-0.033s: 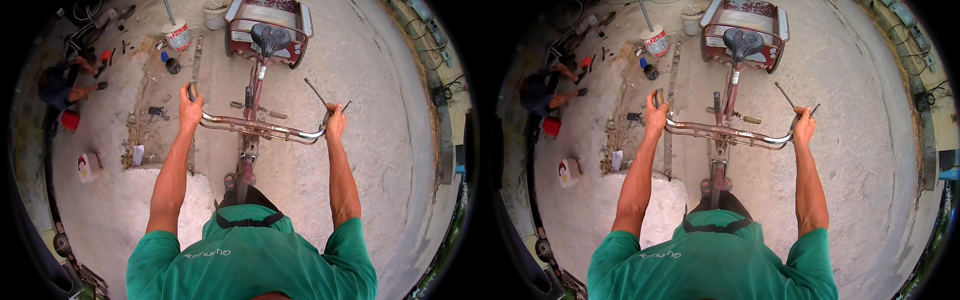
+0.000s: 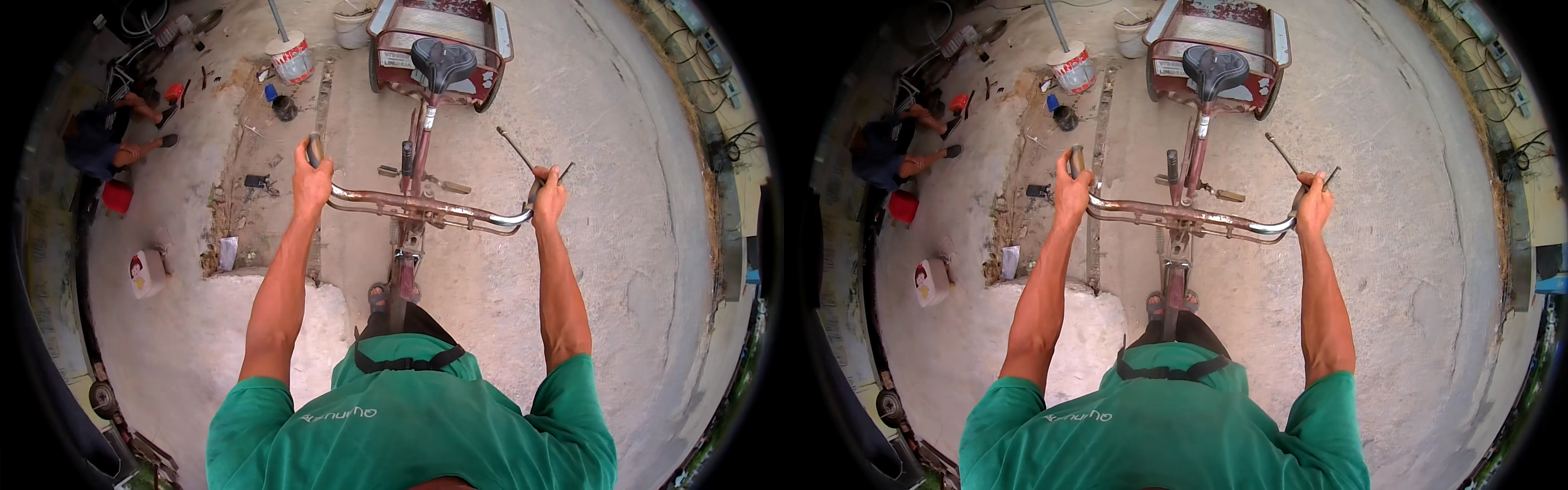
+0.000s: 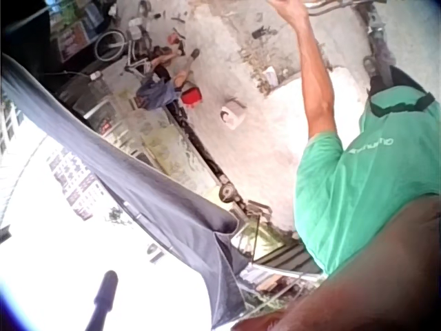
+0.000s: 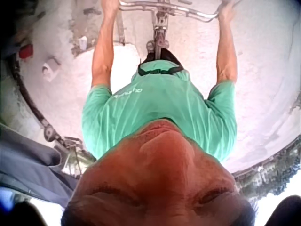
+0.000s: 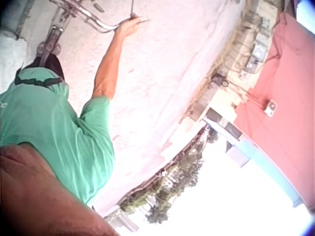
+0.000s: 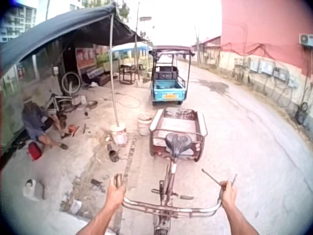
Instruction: The person uses a T-handle socket wrench to tighten bolts on a bicycle handlebar, then pulls a metal rod from the frame and holds it.
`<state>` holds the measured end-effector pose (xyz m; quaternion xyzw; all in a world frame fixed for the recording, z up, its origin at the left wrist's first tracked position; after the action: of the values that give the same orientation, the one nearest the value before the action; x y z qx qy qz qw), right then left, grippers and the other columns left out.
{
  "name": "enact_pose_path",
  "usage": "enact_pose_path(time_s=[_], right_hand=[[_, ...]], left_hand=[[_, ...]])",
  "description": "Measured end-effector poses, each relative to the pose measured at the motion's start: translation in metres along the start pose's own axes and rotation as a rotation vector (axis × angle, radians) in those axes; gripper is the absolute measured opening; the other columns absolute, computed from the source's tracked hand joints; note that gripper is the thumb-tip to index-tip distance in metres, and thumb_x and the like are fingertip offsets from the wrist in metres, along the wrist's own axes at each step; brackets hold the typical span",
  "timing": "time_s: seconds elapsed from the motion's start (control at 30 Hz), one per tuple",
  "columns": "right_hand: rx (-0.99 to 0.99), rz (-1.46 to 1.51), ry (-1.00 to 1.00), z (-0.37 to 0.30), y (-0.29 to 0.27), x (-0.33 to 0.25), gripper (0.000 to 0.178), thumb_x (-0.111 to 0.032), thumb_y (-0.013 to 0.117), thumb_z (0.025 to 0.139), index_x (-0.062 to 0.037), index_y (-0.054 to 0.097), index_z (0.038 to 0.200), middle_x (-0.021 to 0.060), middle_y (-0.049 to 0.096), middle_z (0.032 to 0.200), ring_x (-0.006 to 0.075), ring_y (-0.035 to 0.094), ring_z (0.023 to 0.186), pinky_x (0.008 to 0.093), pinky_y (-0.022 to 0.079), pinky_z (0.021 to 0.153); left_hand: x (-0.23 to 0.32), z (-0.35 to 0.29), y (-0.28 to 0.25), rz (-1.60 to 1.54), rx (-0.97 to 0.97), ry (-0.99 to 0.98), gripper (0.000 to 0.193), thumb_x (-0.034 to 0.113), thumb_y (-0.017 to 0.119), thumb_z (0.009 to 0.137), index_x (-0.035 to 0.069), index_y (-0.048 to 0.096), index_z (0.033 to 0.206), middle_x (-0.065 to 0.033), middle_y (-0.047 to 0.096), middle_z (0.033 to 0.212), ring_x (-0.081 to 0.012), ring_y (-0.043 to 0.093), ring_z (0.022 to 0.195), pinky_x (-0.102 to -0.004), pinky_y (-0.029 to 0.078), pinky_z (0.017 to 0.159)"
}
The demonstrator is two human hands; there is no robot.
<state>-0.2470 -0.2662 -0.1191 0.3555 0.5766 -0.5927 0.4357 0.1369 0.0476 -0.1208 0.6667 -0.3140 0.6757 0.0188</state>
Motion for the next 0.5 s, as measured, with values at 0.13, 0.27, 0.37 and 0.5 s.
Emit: enact_pose_path(time_s=[0.13, 0.27, 0.37, 0.5], right_hand=[[-0.038, 0.026, 0.021, 0.011, 0.004, 0.010, 0.062, -0.045, 0.043, 0.111, 0.0037, 0.081, 0.103, 0.0148, 0.078, 0.096, 0.0237, 0.069, 0.093, 0.0375, 0.051, 0.092], [-0.050, 0.056, 0.052, 0.016, 0.014, 0.015, 0.062, -0.048, 0.046, 0.111, 0.0020, 0.081, 0.103, 0.0144, 0.078, 0.096, 0.0231, 0.069, 0.092, 0.0381, 0.051, 0.090], [-0.062, 0.076, 0.050, 0.029, 0.021, 0.022, 0.061, -0.048, 0.047, 0.110, 0.0014, 0.082, 0.103, 0.0136, 0.078, 0.095, 0.0226, 0.069, 0.091, 0.0373, 0.051, 0.089], [-0.043, 0.090, 0.030, 0.020, 0.020, 0.016, 0.060, -0.047, 0.046, 0.110, 0.0017, 0.082, 0.103, 0.0136, 0.077, 0.095, 0.0227, 0.069, 0.091, 0.0375, 0.051, 0.089]], left_hand=[[0.004, -0.012, -0.002, 0.067, 0.008, -0.009, 0.070, 0.021, 0.060, 0.094, 0.008, 0.038, 0.159, -0.0214, 0.070, 0.116, -0.0289, 0.069, 0.098, -0.0414, 0.052, 0.091], [0.004, -0.026, -0.009, 0.092, 0.037, -0.021, 0.072, 0.017, 0.058, 0.093, 0.005, 0.036, 0.160, -0.0177, 0.067, 0.111, -0.0244, 0.067, 0.092, -0.0390, 0.052, 0.085], [0.004, -0.032, -0.008, 0.003, 0.051, -0.003, 0.072, 0.013, 0.058, 0.093, 0.004, 0.036, 0.161, -0.0122, 0.065, 0.107, -0.0187, 0.064, 0.086, -0.0358, 0.051, 0.077], [0.005, -0.027, -0.009, -0.032, 0.033, 0.011, 0.074, 0.015, 0.057, 0.092, 0.002, 0.035, 0.161, -0.0130, 0.066, 0.100, -0.0189, 0.064, 0.081, -0.0353, 0.051, 0.075]])
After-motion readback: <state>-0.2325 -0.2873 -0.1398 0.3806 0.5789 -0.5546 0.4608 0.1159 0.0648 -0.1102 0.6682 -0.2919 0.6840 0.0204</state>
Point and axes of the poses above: each hand's wrist, its own z-axis towards the middle knuckle, its own y-axis out of the palm, x = y × z, the point moved 3 cm from there along z, towards the middle knuckle
